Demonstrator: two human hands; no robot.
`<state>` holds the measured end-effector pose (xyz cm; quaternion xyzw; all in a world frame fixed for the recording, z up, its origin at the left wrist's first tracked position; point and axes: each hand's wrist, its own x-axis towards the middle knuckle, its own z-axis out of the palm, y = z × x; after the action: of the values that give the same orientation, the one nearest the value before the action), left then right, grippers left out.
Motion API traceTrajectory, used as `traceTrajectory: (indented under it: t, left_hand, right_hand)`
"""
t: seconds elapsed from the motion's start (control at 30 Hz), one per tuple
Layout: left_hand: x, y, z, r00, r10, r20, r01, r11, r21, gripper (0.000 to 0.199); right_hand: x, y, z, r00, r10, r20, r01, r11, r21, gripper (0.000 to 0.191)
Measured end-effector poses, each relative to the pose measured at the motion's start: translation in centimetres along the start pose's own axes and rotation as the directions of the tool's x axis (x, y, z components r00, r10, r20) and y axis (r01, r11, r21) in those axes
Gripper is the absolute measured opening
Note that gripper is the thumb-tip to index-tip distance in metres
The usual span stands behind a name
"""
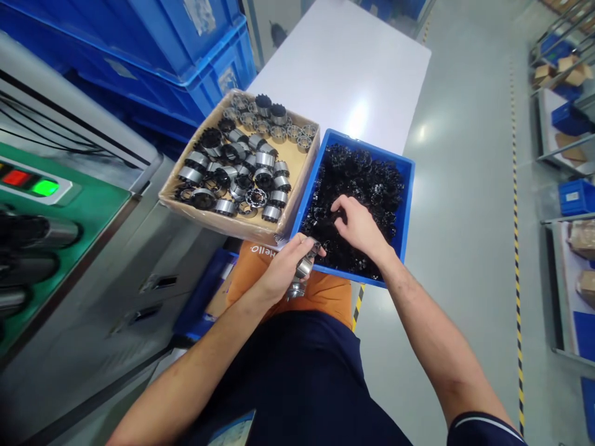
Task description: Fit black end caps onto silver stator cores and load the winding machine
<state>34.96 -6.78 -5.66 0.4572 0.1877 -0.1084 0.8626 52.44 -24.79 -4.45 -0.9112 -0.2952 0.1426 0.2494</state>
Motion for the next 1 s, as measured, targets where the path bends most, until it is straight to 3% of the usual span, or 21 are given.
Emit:
traceTrajectory:
  t: [0.13, 0.33, 0.47, 0.57, 0.67, 0.83, 0.9, 1.0]
  left_hand:
    - [0.1, 1.1, -0.3, 1.000, -0.013, 0.007, 0.013, 0.999, -0.046, 0.065]
    - [0.5, 2.3, -0.4, 0.999, -0.012, 0.036, 0.016, 0.994, -0.108, 0.072]
    - [1.4, 2.8, -0.2, 0.999, -0.023, 0.047, 0.031, 0.985, -0.172, 0.066]
    - [2.6, 2.9, 0.0, 0.999, 0.006, 0.050, 0.002, 0.988, -0.155, 0.056]
    - [3.9, 2.5, 0.1, 0.992, 0.118, 0.044, -0.117, 0.993, -0.019, 0.051]
    - [4.9, 1.8, 0.2, 0.926, 0.371, 0.063, -0.366, 0.850, 0.380, 0.025]
    - [4.8, 1.7, 0.3, 0.890, 0.437, 0.127, -0.444, 0.772, 0.455, 0.013]
    - [4.4, 1.8, 0.4, 0.878, 0.442, 0.184, -0.469, 0.716, 0.517, 0.023]
  right_hand:
    - [0.2, -0.1, -0.9, 0.997, 0.069, -0.040, -0.063, 0.987, 0.146, 0.032]
    - [-1.3, -0.7, -0.7, 0.988, 0.134, -0.081, -0.097, 0.929, 0.357, 0.027]
    - [-2.1, -1.2, -0.4, 0.982, 0.113, -0.150, -0.034, 0.892, 0.450, 0.030]
    - [-2.1, -1.4, -0.1, 0.957, 0.020, -0.289, 0.097, 0.919, 0.383, 0.028]
    - [-1.9, -1.6, -0.1, 0.897, -0.096, -0.431, 0.199, 0.959, 0.200, 0.029]
    - [-2.5, -2.0, -0.5, 0.869, -0.095, -0.486, 0.127, 0.991, 0.032, 0.026]
    - [-2.5, -1.9, -0.3, 0.838, -0.075, -0.540, 0.111, 0.993, 0.034, 0.017]
    - [-2.2, -1.4, 0.0, 0.792, 0.019, -0.610, 0.119, 0.976, 0.185, 0.006]
